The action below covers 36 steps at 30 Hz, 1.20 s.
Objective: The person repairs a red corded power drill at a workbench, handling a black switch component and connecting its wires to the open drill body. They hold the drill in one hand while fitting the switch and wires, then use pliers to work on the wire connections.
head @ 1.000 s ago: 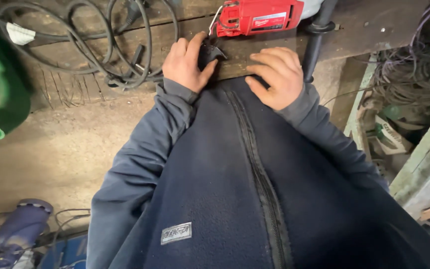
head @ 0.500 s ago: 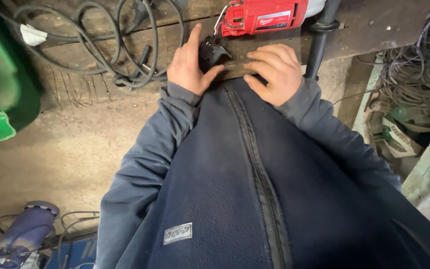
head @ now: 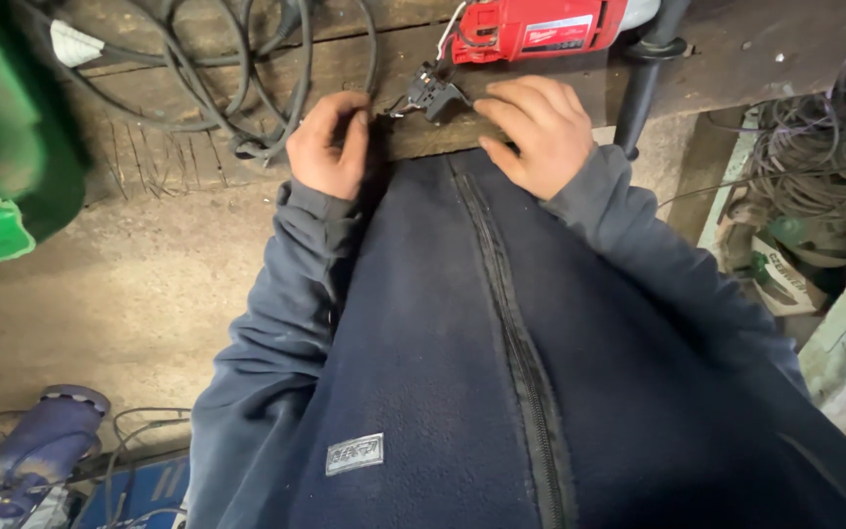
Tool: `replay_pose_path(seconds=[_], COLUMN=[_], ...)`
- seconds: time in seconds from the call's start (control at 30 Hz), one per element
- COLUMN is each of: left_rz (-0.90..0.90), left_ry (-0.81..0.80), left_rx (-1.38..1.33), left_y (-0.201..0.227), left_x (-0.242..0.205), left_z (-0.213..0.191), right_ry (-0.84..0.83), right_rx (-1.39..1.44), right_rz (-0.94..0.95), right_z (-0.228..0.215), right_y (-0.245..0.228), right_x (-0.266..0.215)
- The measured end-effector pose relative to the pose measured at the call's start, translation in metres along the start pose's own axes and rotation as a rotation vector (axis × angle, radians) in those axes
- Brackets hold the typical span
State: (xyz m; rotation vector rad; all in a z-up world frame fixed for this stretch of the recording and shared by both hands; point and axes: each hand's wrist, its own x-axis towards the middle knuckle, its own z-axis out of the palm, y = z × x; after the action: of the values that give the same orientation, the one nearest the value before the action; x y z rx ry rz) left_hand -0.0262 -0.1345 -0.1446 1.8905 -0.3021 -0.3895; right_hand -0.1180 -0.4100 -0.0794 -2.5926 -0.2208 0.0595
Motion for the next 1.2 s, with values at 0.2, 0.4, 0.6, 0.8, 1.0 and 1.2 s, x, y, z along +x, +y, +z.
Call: replay_pose_path(seconds=[0.2, 0.4, 0.6, 0.8, 1.0, 1.2], left_rz=[0.131, 0.132, 0.046, 0.036, -0.051, -0.046], left_ry=[-0.070, -0.110, 0.064, 0.263, 0.423, 0.508], left_rx=[0.117, 0.089, 0.055, -0.379, -0.675, -0.661], left_y=[0.016, 0.011, 0.013, -0.032, -0.071, -0.094], left_x=[-0.006, -0.022, -0.023, -0.020, -0.020, -0.011], left_z=[-0.006, -0.011, -0.048, -0.085, -0.122, -0.143], right_ry=[-0.128, -0.141, -0.259, -0.258, -0.200, -0.057], right_rx=[-0.183, -0.454, -0.422, -0.414, -0.371, -0.245], right_rz=[-0.197, -0.386, -0.490, -0.505, -0.428, -0.226], right_z=[-0.001, 0.020, 0.017, 0.021, 0.013, -0.009], right_y=[-0.005, 0.002, 0.010, 0.017, 0.008, 0.007], right_x=[0.049, 0.081, 0.090, 0.090, 0.076, 0.040])
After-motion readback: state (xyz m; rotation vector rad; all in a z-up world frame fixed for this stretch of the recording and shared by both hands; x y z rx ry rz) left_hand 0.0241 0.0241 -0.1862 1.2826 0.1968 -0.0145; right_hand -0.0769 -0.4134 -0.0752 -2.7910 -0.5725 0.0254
